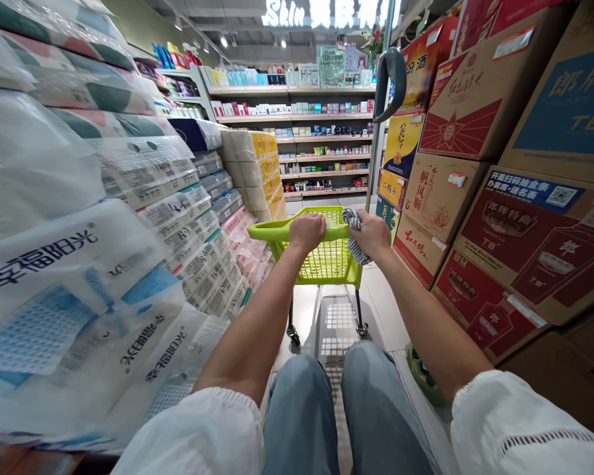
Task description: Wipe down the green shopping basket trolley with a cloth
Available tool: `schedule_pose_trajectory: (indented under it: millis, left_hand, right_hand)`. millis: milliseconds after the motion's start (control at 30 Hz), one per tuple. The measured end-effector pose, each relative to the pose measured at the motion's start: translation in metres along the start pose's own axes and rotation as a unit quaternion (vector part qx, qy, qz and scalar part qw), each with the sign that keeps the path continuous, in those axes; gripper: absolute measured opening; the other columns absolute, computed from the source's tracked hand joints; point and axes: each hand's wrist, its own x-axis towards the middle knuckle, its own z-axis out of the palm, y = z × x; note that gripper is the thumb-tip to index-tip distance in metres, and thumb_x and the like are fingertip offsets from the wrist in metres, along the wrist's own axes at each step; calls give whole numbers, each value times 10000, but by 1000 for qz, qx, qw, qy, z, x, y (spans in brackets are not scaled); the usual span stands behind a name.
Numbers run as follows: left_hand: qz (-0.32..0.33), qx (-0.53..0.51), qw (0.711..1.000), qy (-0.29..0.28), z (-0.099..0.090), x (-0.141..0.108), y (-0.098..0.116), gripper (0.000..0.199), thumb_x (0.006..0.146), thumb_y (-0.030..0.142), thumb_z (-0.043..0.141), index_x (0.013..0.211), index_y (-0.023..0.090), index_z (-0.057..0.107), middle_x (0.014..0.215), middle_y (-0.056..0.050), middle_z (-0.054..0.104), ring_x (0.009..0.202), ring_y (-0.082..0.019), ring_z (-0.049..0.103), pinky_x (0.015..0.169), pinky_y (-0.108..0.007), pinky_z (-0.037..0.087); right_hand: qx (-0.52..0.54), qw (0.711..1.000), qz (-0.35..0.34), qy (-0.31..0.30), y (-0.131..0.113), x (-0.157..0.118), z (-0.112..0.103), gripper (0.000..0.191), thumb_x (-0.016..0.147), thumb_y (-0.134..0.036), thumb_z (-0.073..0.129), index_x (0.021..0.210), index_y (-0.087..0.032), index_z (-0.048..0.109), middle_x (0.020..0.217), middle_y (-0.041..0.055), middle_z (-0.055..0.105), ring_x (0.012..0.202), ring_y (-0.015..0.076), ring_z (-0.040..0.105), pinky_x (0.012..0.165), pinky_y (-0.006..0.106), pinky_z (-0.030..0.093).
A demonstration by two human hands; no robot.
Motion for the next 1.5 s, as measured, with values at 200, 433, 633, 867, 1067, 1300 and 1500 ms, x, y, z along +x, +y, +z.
schedule_pose_trajectory:
  millis: [200,433,633,867,1067,1300,1500]
  left_hand:
    - [-27,-2,1000,-4,14,3,32,440,961,316,322,767,142,676,811,-110,705,768,-206,643,778,-340,464]
    - [19,-15,1000,4,15,-5,23,563,984,383,255,688,155,676,722,-87,674,707,-183,607,776,-342,442]
    - [1,-17,1000,6,22,-2,28,555,972,375,268,659,150,667,633,-78,628,627,-181,573,717,-339,417]
    - [-5,-16,1000,23,19,-6,22,535,956,384,304,632,155,663,647,-83,637,614,-176,561,643,-315,378]
    - [-17,-21,999,43,19,-5,24,528,931,352,335,542,165,639,547,-54,583,519,-144,493,574,-299,334]
    - [-27,-32,999,22,16,-7,15,584,935,439,305,603,165,699,601,-84,619,571,-168,537,564,-299,324]
    - [-38,-28,999,28,15,-7,10,544,906,419,334,573,177,690,546,-62,602,567,-160,532,553,-284,309]
  right_hand:
    - [54,997,-60,-8,-5,-4,9,401,833,-387,549,1212,-266,596,1068,61,685,930,233,618,737,296,455]
    - [83,995,-57,-22,34,21,-2,372,799,-373,581,1151,-271,646,1038,37,712,897,221,639,706,280,453]
    - [91,994,-50,-16,22,14,-1,367,799,-367,574,1146,-273,649,1019,35,715,874,219,641,697,287,462]
    - [103,990,-90,-36,23,12,-1,430,781,-356,599,1202,-275,627,1081,31,704,922,222,638,740,287,475]
    - [154,987,-50,-18,39,21,1,381,784,-330,582,1150,-251,652,1048,21,719,929,210,647,793,292,481]
    - [193,973,-115,-46,30,13,5,448,744,-311,601,1185,-247,640,1091,8,705,963,214,636,848,322,487]
    - [291,949,-75,-93,58,49,14,426,738,-302,590,1144,-188,653,1057,29,712,930,190,641,827,300,487]
